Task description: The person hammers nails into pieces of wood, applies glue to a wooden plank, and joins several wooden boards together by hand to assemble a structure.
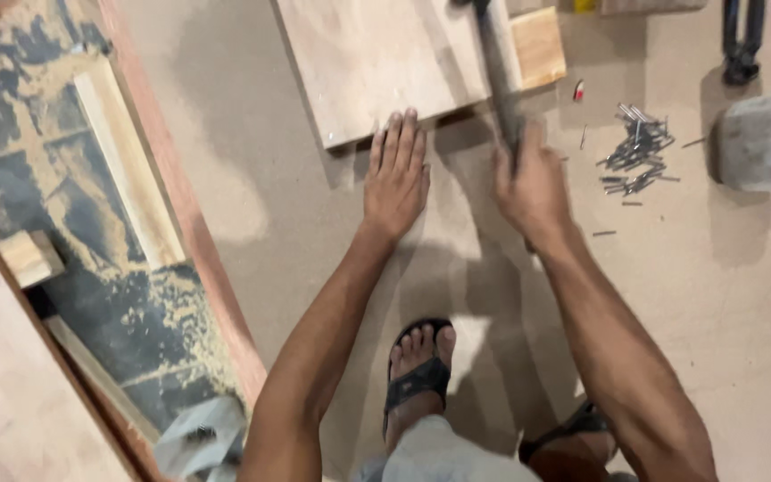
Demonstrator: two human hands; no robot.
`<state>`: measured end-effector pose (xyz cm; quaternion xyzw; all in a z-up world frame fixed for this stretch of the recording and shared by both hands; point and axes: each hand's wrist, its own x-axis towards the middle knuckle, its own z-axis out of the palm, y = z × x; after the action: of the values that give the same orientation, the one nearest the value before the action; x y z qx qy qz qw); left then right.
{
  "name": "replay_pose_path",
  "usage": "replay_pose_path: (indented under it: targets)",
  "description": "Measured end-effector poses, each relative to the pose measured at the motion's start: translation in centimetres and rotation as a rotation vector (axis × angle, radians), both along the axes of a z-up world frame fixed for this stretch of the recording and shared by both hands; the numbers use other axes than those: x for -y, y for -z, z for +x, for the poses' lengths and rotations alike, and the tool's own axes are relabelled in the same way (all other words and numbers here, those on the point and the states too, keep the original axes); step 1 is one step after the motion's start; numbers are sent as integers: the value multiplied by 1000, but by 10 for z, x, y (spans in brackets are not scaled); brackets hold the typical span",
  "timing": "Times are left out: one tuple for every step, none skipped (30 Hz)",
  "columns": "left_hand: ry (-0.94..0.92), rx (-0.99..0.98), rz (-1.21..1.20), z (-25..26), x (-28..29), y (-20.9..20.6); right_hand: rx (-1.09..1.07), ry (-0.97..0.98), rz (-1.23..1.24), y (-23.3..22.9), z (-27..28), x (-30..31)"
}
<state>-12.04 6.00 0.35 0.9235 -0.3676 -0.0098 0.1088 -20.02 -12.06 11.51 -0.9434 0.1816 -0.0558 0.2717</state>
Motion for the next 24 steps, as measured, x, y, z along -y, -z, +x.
replay_pose_path:
  targets:
    - [-3, 3, -7, 0, -1, 3, 148, -2, 16, -13, -7, -1]
    - [-6, 7, -14, -2, -3, 5, 297, -5, 35, -28, -18, -2]
    - [-13, 8, -25, 2, -1, 6, 421, 78, 232, -40, -29, -5]
    - [-19, 8, -37, 4, 1, 7, 541, 161, 435, -45, -36, -9]
    - [-23, -12, -45, -3, 1, 10, 617, 142, 570, -38, -38, -11]
    - [-27, -13, -58, -6, 1, 13, 696, 121, 711, -24, -39, -15]
    - [-33, -8, -76, -4, 3, 16, 567, 102, 613, -6, -33, -15]
    - [-38, -3, -93, -5, 5, 19, 441, 73, 509, 9, -30, -15]
    - [-34, 9, -80, -3, 5, 20, 117, 35, 167, 23, -15, -10]
    - [-30, 22, -67, -1, 6, 22, -5, 18, 97, 31, -7, -6]
    - [-11, 22, -50, -6, 6, 24, -138, 16, 32, 37, -5, -8]
    - [-11, 56, -49, -9, 5, 25, -161, 50, 59, 38, -4, -5]
    - [-15, 97, -53, -7, 4, 27, -177, 80, 80, 38, 0, 1]
    - [-20, 138, -57, -5, 3, 27, -192, 108, 102, 38, 1, 5]
    - [-20, 140, -41, -11, 0, 27, -111, 85, 114, 39, -7, 3]
    - [-21, 142, -25, -17, -3, 25, -29, 62, 126, 42, -16, 2]
    - [-17, 166, -15, -9, -1, 21, 75, 42, 132, 46, -14, 4]
    - [-14, 151, -39, 4, 5, 16, 112, 56, 181, 52, -10, 7]
    - [-13, 105, -51, 5, 7, 11, 119, 72, 241, 58, -20, 4]
    - [-13, 59, -63, 2, 8, 5, 127, 89, 301, 62, -31, 3]
    - [-81, 4, -227, 2, 12, -4, 95, 133, 561, 66, -39, 4]
    - [-150, -58, -389, 2, 13, -14, 71, 174, 823, 70, -43, 1]
    - [-220, -125, -547, 1, 23, -26, 56, 208, 1087, 74, -46, -1]
    - [-134, -78, -643, 1, 41, -36, 24, 259, 1258, 77, -48, 1]
